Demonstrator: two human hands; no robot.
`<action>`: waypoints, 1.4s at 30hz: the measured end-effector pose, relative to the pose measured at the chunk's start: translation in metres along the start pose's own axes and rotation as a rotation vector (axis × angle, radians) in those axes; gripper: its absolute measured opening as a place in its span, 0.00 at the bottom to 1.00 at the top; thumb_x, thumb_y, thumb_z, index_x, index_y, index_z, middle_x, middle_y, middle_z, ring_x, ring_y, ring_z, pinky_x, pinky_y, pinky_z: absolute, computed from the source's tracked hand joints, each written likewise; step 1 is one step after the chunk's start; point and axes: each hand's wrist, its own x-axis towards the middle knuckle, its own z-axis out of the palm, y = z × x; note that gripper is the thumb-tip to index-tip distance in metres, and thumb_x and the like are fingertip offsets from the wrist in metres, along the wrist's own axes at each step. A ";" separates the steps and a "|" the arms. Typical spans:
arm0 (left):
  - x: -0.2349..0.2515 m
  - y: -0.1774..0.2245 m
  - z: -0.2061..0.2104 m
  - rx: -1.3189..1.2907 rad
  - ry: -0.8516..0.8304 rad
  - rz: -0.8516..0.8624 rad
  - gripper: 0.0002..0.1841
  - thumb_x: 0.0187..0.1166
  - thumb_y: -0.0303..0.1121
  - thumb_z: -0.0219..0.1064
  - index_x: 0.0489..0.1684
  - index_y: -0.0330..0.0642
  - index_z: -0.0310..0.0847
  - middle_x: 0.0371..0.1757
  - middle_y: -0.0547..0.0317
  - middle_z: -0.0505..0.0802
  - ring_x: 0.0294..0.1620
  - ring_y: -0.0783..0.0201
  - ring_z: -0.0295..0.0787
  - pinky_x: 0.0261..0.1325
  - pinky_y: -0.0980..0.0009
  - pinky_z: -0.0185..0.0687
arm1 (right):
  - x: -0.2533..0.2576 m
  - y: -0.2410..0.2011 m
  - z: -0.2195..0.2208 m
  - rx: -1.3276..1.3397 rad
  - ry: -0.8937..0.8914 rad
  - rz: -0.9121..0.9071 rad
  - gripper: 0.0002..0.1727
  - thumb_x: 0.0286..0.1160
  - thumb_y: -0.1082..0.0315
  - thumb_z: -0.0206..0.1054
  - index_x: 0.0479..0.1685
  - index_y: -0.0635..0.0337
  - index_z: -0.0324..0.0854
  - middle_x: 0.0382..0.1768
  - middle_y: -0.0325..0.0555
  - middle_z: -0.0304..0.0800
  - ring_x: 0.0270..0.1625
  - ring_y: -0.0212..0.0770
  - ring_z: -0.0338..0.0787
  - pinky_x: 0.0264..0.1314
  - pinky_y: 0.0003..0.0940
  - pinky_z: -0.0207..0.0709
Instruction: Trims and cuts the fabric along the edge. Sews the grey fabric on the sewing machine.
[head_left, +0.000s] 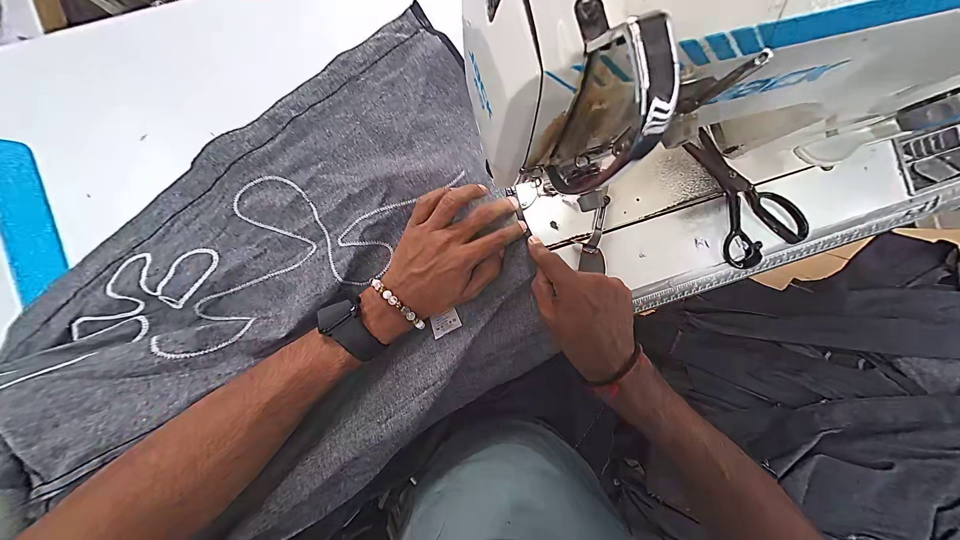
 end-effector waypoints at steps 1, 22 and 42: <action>0.002 -0.004 0.000 0.003 0.009 -0.001 0.21 0.85 0.43 0.56 0.70 0.59 0.88 0.78 0.58 0.84 0.82 0.47 0.70 0.83 0.47 0.58 | 0.006 -0.001 -0.001 -0.001 -0.008 0.007 0.23 0.83 0.62 0.56 0.73 0.46 0.86 0.09 0.38 0.74 0.11 0.44 0.76 0.12 0.39 0.62; -0.008 0.017 -0.001 -0.207 -0.015 -0.290 0.17 0.83 0.39 0.52 0.55 0.42 0.85 0.85 0.59 0.78 0.87 0.55 0.68 0.86 0.56 0.61 | 0.040 -0.004 0.004 0.319 0.070 0.193 0.13 0.86 0.61 0.62 0.61 0.52 0.85 0.23 0.42 0.86 0.20 0.44 0.84 0.18 0.44 0.73; -0.080 0.029 -0.019 0.155 -0.190 -0.607 0.50 0.78 0.78 0.35 0.97 0.55 0.48 0.98 0.56 0.51 0.98 0.38 0.36 0.86 0.19 0.30 | 0.001 -0.016 0.027 -0.045 0.179 0.034 0.23 0.87 0.55 0.56 0.79 0.30 0.80 0.62 0.50 0.83 0.62 0.52 0.80 0.60 0.50 0.70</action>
